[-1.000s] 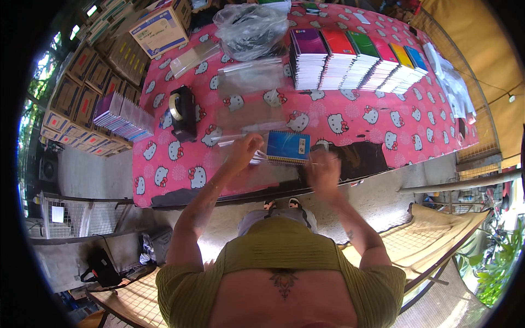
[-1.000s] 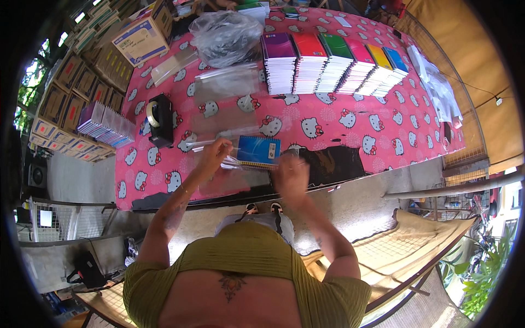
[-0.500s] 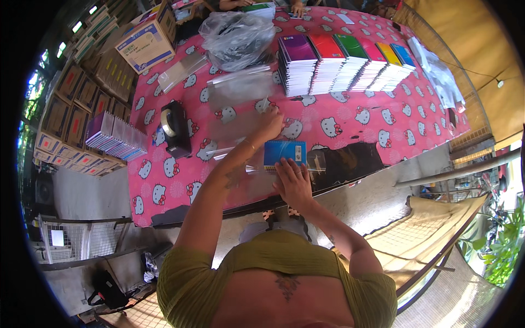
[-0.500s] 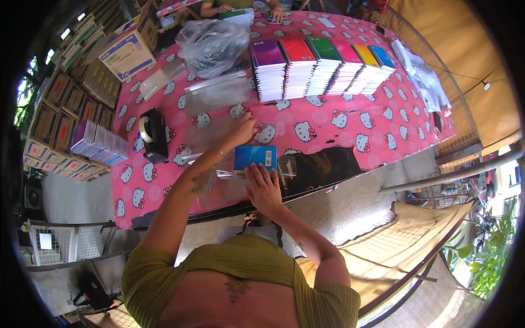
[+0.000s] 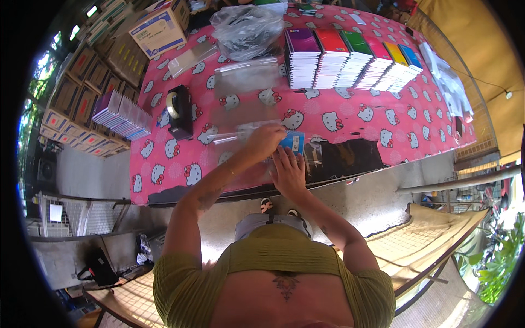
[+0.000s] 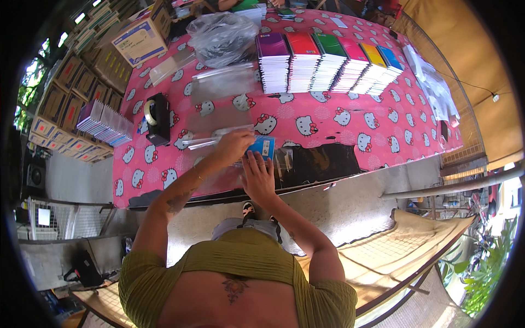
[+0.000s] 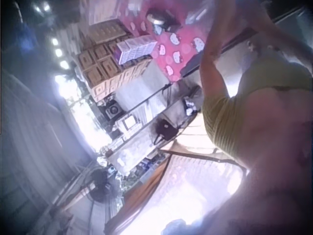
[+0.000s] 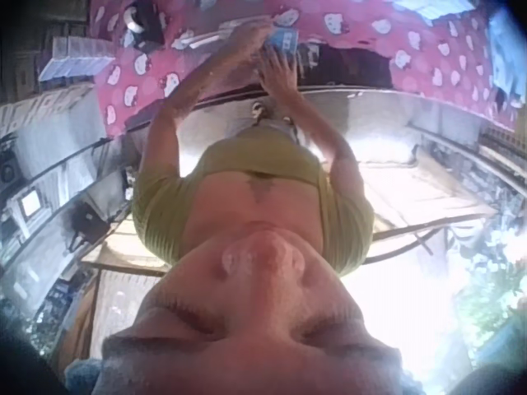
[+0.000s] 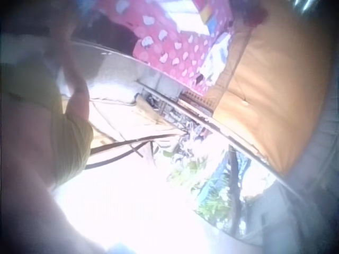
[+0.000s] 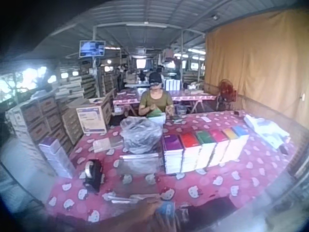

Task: The person places notebooks into plastic bags, uses a tape dispenser to seal the bags, and organizes stacks of colored notebooks on a table.

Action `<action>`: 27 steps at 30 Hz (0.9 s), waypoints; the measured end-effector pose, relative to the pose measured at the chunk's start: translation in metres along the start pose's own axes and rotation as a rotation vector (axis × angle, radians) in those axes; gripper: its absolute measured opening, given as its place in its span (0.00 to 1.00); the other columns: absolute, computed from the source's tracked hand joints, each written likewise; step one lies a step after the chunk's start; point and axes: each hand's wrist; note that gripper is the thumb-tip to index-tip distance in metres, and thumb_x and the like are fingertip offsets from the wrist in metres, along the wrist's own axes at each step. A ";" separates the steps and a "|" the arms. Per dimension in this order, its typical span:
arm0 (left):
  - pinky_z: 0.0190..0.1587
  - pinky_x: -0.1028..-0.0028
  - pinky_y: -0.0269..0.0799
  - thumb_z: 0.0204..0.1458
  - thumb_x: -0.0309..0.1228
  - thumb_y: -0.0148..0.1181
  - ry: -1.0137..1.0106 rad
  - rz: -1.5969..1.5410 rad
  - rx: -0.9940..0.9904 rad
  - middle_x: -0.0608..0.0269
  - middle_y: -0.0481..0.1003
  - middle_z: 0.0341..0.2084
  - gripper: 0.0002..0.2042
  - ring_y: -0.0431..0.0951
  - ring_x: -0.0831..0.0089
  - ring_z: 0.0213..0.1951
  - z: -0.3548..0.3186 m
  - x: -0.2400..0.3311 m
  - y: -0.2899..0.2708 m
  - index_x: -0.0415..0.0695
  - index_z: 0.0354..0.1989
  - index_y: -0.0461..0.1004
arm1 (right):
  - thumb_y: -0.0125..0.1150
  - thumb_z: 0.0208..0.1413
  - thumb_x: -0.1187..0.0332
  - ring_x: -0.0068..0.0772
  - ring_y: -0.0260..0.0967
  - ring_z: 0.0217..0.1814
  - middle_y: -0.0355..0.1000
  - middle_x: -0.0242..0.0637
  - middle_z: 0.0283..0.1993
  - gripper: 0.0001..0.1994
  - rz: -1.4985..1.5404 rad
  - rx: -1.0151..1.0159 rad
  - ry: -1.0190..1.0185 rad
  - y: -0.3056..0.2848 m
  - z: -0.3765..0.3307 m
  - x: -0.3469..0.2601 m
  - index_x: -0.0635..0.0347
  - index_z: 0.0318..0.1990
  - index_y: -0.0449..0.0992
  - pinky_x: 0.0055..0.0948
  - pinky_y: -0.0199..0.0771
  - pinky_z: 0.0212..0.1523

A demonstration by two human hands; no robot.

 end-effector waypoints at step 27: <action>0.59 0.61 0.69 0.51 0.27 0.63 -0.431 0.153 0.374 0.46 0.74 0.52 0.26 0.72 0.55 0.58 -0.095 0.018 0.011 0.37 0.60 0.67 | 0.64 0.51 0.61 0.34 0.69 0.57 0.70 0.35 0.53 0.25 -0.206 0.089 -0.297 -0.015 0.020 0.066 0.60 0.56 0.73 0.40 0.64 0.58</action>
Point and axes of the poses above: each hand's wrist, its own z-axis towards the middle knuckle, its own y-axis out of the palm, x = y × z
